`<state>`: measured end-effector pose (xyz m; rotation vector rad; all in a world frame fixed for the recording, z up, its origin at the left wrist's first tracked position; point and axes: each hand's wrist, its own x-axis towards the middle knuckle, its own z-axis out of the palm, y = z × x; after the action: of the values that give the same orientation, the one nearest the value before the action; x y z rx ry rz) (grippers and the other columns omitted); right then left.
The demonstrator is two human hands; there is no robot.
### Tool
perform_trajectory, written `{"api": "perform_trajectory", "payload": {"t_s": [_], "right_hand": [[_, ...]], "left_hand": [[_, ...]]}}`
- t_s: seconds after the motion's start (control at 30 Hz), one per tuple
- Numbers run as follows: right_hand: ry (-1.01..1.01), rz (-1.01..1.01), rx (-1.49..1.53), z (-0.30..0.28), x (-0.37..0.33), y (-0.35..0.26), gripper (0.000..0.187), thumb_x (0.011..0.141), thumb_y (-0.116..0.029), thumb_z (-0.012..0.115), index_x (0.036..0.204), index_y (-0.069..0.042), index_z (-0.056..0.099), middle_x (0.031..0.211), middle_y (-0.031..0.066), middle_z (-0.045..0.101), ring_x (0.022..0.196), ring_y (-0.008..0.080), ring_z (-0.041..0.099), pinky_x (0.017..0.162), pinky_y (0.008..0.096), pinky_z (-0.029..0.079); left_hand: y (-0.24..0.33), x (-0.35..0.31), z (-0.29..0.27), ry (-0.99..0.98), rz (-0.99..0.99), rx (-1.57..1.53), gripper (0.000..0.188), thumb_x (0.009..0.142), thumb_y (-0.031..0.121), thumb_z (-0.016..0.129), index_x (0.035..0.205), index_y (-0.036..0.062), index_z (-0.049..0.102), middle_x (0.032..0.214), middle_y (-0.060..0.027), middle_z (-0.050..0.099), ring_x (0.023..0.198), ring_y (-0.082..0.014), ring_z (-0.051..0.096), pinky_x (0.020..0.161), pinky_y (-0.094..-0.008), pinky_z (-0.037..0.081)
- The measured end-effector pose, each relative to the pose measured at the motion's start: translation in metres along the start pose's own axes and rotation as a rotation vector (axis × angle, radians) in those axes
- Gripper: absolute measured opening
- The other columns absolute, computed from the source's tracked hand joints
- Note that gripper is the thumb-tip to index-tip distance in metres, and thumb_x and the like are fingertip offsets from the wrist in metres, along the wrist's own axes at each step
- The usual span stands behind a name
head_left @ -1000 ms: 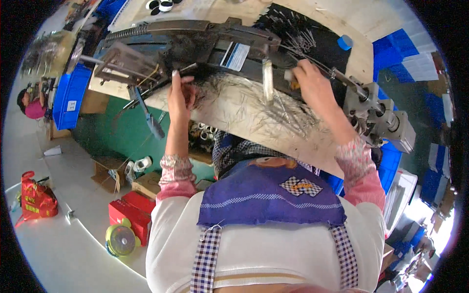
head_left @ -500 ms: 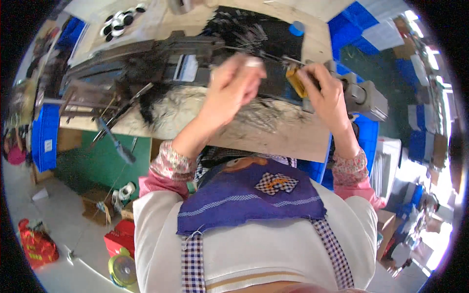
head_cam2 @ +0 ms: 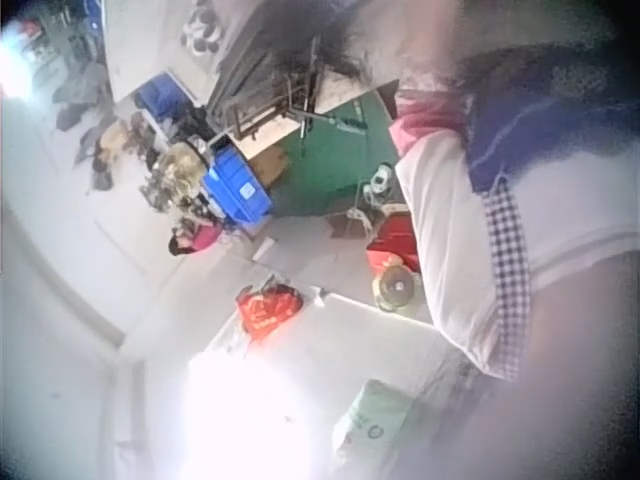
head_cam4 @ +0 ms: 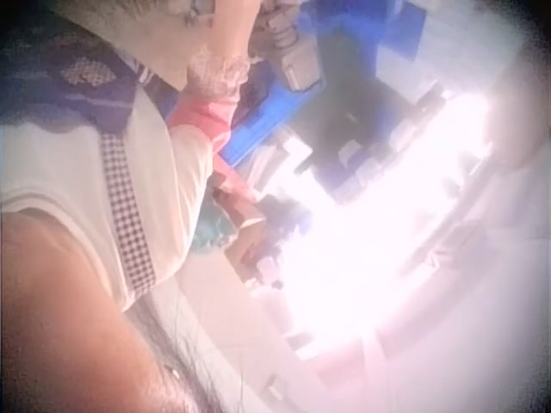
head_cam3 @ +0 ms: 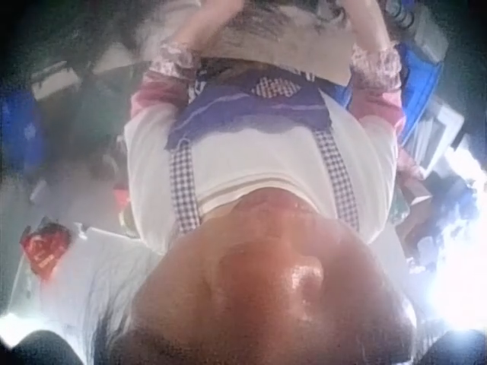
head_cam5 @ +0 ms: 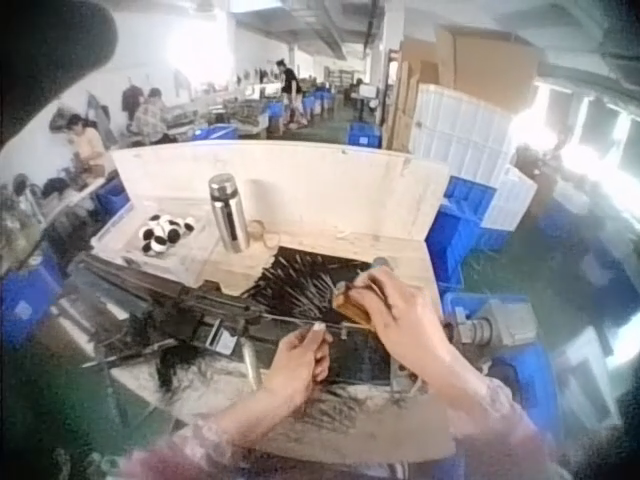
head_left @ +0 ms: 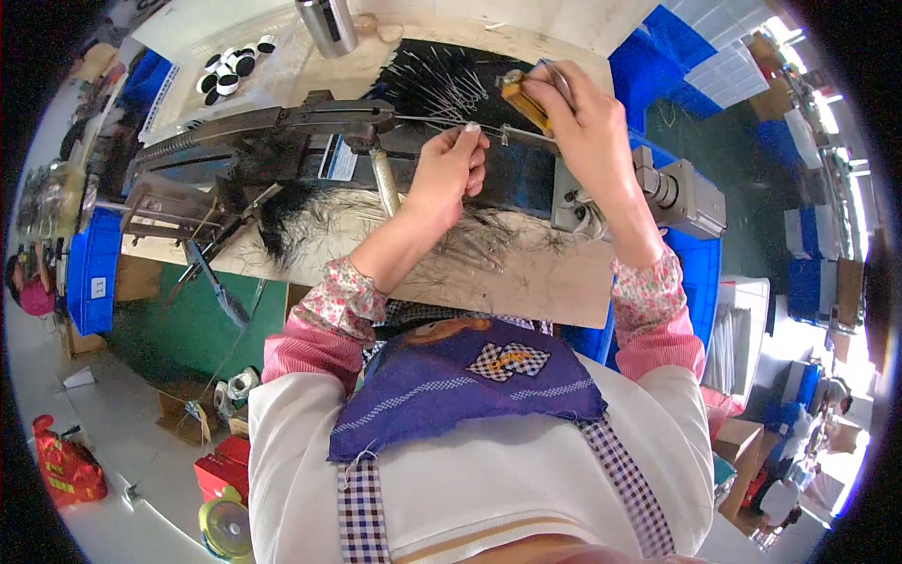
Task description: Assembling black hair fibers or lashes into clips using a manual jig and alignment tools.
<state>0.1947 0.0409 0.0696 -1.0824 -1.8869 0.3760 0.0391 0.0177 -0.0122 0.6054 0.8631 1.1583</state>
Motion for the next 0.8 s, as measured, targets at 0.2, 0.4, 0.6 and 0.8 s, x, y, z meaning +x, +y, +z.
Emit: {"api": "perform_trajectory", "payload": {"t_s": [0.2, 0.4, 0.6, 0.8], "right_hand": [[-0.357, -0.322, -0.318, 0.055, 0.033, 0.041, 0.022, 0.086, -0.007, 0.054, 0.106, -0.003, 0.063, 0.089, 0.0181, 0.066, 0.081, 0.0291, 0.066, 0.071, 0.0359, 0.051], [-0.757, 0.127, 0.084, 0.059, 0.037, 0.018, 0.026, 0.088, -0.008, 0.057, 0.111, 0.005, 0.06, 0.086, 0.012, 0.069, 0.07, 0.0156, 0.064, 0.066, 0.0292, 0.052], [-0.913, 0.45, 0.41, 0.051, 0.055, 0.03, 0.027, 0.092, -0.011, 0.057, 0.113, 0.006, 0.058, 0.088, 0.0095, 0.065, 0.072, 0.0126, 0.063, 0.063, 0.0258, 0.052], [-0.813, -0.141, -0.029, 0.05, 0.056, 0.033, 0.033, 0.091, -0.028, 0.056, 0.115, -0.005, 0.061, 0.094, 0.0203, 0.064, 0.084, 0.0317, 0.063, 0.075, 0.0419, 0.051]], "left_hand": [[0.003, -0.009, -0.016, 0.138, 0.225, 0.015, 0.023, 0.098, 0.026, 0.048, 0.086, 0.0069, 0.053, 0.058, 0.0042, 0.036, 0.045, -0.0072, 0.03, 0.042, -0.0241, 0.024], [0.004, -0.015, -0.016, 0.214, 0.127, -0.06, 0.026, 0.098, 0.03, 0.048, 0.086, 0.0074, 0.054, 0.056, 0.0033, 0.037, 0.044, -0.0082, 0.03, 0.042, -0.0247, 0.024], [0.005, -0.015, -0.022, 0.145, 0.097, 0.074, 0.039, 0.099, 0.043, 0.042, 0.097, 0.0057, 0.054, 0.073, -0.004, 0.056, 0.062, -0.0147, 0.056, 0.056, -0.0286, 0.046], [0.017, -0.016, 0.003, -0.092, 0.004, -0.528, 0.073, 0.093, 0.062, 0.029, 0.127, -0.0014, 0.042, 0.131, -0.0216, 0.045, 0.128, -0.0292, 0.041, 0.11, -0.0419, 0.031]]}}
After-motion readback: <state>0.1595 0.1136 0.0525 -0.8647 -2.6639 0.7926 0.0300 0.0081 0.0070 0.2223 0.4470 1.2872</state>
